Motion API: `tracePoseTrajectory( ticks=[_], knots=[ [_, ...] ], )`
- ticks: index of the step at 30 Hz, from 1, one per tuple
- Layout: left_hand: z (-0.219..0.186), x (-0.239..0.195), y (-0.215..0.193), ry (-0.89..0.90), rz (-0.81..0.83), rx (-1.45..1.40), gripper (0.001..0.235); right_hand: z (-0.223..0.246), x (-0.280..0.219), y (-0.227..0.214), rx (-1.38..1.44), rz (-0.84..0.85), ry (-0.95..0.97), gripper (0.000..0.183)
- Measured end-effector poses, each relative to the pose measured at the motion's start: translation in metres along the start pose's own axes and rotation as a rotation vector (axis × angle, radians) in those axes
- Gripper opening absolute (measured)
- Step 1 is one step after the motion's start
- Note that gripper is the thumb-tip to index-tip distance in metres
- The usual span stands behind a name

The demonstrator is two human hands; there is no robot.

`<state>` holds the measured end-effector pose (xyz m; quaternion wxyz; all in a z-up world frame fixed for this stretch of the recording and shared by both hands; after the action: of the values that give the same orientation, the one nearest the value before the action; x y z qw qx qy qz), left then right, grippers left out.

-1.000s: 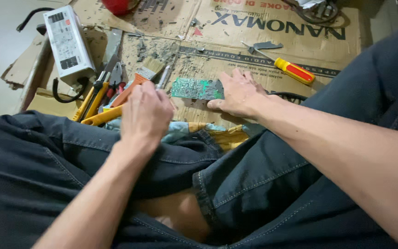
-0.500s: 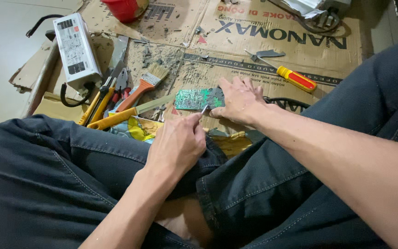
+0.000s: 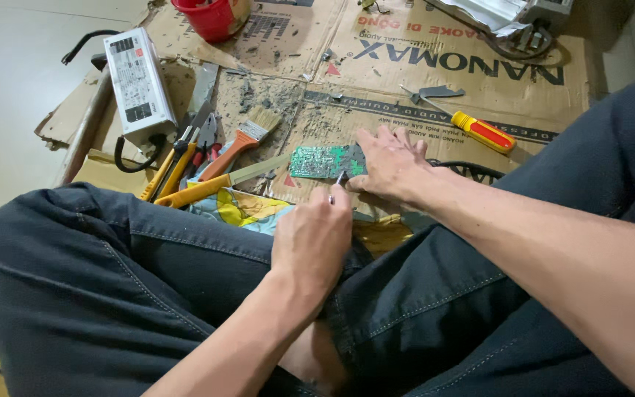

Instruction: The person sits on the floor and uses a small metal tool to scrape and clean the surface of a green circuit board. The board is placed on a cloth on the floor, and the person repeatedly scrapes different areas of the board.

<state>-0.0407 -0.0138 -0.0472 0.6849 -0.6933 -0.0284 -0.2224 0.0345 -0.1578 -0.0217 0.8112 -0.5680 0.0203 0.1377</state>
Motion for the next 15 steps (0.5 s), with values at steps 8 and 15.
tracePoseTrajectory(
  ticks=[8,15],
  knots=[
    [-0.001,0.009,-0.012,-0.23,0.323,-0.306,0.036,-0.006,0.005,0.006,-0.047,0.034,0.003,0.066],
    [0.014,0.022,-0.01,-0.417,0.483,-0.495,0.046,-0.006,0.006,0.005,-0.014,0.028,0.034,0.066]
  ],
)
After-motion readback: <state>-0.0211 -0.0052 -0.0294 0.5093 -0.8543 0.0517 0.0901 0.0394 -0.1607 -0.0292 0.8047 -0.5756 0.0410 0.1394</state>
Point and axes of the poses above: each hand's wrist, its own x-axis towards the middle knuckle, its own y-axis out of the palm, z = x × y, the point moved 2 cm from there along x, towards the middle knuckle, and after that the axes turned 10 degrees about -y, right-handed, at the moved point
